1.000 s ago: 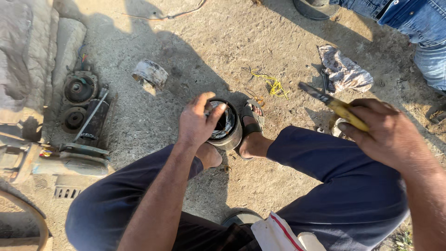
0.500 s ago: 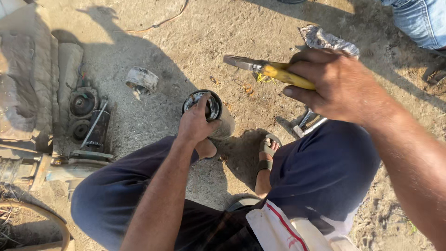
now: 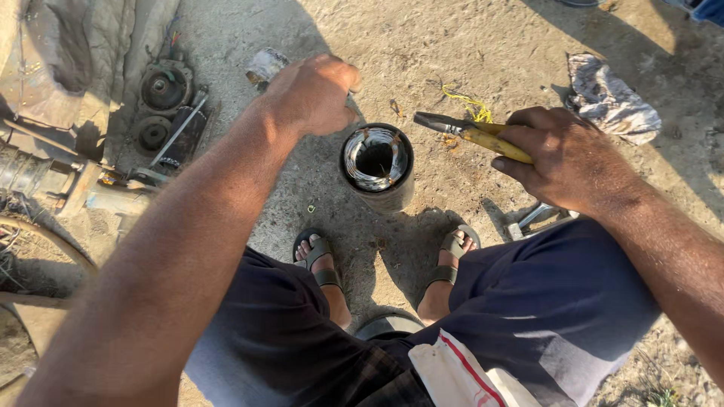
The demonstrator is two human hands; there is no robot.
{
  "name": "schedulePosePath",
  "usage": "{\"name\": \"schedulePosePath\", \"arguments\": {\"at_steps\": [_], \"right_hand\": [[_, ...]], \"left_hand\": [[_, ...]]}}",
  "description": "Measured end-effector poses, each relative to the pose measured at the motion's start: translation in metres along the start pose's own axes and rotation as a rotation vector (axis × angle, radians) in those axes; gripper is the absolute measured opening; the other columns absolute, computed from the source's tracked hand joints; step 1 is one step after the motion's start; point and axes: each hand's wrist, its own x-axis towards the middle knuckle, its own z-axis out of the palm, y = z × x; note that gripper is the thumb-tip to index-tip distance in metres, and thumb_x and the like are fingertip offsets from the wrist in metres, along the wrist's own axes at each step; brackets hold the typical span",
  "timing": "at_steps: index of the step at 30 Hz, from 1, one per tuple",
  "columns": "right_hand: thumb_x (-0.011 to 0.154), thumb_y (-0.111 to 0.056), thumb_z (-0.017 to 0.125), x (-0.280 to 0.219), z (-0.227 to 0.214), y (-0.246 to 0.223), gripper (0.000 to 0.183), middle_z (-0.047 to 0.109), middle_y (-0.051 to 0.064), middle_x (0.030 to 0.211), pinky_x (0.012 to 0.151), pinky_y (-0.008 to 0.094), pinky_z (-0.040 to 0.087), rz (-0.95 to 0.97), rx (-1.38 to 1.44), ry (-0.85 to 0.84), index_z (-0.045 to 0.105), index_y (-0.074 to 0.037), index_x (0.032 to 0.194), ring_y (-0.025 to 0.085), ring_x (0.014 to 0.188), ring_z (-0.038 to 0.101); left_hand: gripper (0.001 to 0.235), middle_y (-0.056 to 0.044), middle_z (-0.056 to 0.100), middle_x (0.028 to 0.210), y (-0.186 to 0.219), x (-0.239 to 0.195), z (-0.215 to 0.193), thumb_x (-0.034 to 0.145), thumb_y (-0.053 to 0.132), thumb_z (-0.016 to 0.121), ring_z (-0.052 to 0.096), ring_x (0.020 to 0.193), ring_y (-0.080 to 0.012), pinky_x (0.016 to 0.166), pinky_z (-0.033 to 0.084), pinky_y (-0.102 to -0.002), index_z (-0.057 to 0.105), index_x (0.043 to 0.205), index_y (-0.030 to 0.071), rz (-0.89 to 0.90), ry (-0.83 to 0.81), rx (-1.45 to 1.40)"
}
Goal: The person sits on the ground and uses pliers to cut a coiled wire held in a cylindrical container. The person repeatedly cuts small sections of the wire and drops them onto the ground.
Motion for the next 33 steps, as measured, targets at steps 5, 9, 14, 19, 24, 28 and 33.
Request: {"name": "schedulePosePath", "arguments": {"at_steps": [5,9,14,19,24,28,33], "right_hand": [[0.087,-0.046,0.069,0.004,0.006,0.002,0.048,0.064,0.005,0.130,0.097,0.048,0.053,0.141,-0.191,-0.173,0.070,-0.026,0.131,0.024,0.120,0.061],[0.086,-0.047,0.065,0.008,0.016,0.003,0.053,0.058,0.004,0.136,0.105,0.052,0.044,0.185,-0.211,-0.344,0.066,-0.033,0.137,0.023,0.127,0.054],[0.087,-0.048,0.064,0.024,0.021,0.007,0.055,0.056,0.004,0.137,0.107,0.051,0.044,0.201,-0.133,-0.512,0.063,-0.032,0.140,0.024,0.125,0.053],[0.089,-0.047,0.065,0.039,0.038,0.027,0.052,0.060,0.008,0.132,0.107,0.047,0.046,0.207,-0.026,-0.430,0.065,-0.024,0.136,0.026,0.122,0.058],[0.092,-0.047,0.065,0.033,0.046,0.042,0.047,0.063,0.006,0.134,0.108,0.045,0.048,0.227,-0.074,-0.367,0.070,-0.022,0.131,0.026,0.127,0.059],[0.088,-0.046,0.067,0.023,0.053,0.048,0.046,0.061,0.004,0.135,0.110,0.049,0.044,0.327,-0.043,-0.480,0.070,-0.024,0.130,0.027,0.127,0.057],[0.084,-0.045,0.069,0.009,0.052,0.050,0.050,0.060,0.005,0.137,0.110,0.050,0.042,0.266,-0.025,-0.487,0.069,-0.027,0.130,0.028,0.130,0.056]], "left_hand": [[0.109,-0.033,0.028,0.152,0.016,-0.001,0.008,0.085,0.068,0.079,0.056,0.121,-0.0412,0.098,0.054,-0.052,0.029,0.159,0.005,-0.158,-0.329,0.120],[0.113,-0.024,0.065,0.118,0.012,0.021,0.070,0.082,0.073,0.074,0.069,0.104,-0.0365,0.082,0.058,-0.048,0.030,0.158,0.001,-0.118,-0.360,-0.023],[0.078,-0.016,0.072,0.097,-0.005,0.054,0.114,0.091,0.020,0.074,0.072,0.075,-0.0242,0.054,0.062,-0.033,0.034,0.156,0.007,-0.113,-0.371,-0.209],[0.034,-0.016,0.071,0.099,0.002,0.093,0.106,0.106,0.019,0.059,0.074,0.078,-0.0256,0.059,0.064,-0.034,0.061,0.139,0.013,-0.046,-0.320,-0.288],[0.041,-0.012,0.071,0.100,0.031,0.148,0.091,0.088,0.025,0.079,0.071,0.086,-0.0237,0.071,0.064,-0.042,0.066,0.124,0.012,0.249,-0.294,0.101],[0.033,-0.010,0.072,0.102,0.052,0.160,0.091,0.085,0.023,0.083,0.073,0.087,-0.0228,0.071,0.064,-0.042,0.071,0.114,0.014,0.471,-0.279,0.182],[0.031,-0.010,0.075,0.101,0.051,0.159,0.106,0.084,0.015,0.085,0.075,0.086,-0.0223,0.070,0.066,-0.036,0.074,0.112,0.017,0.718,-0.222,0.217]]}}
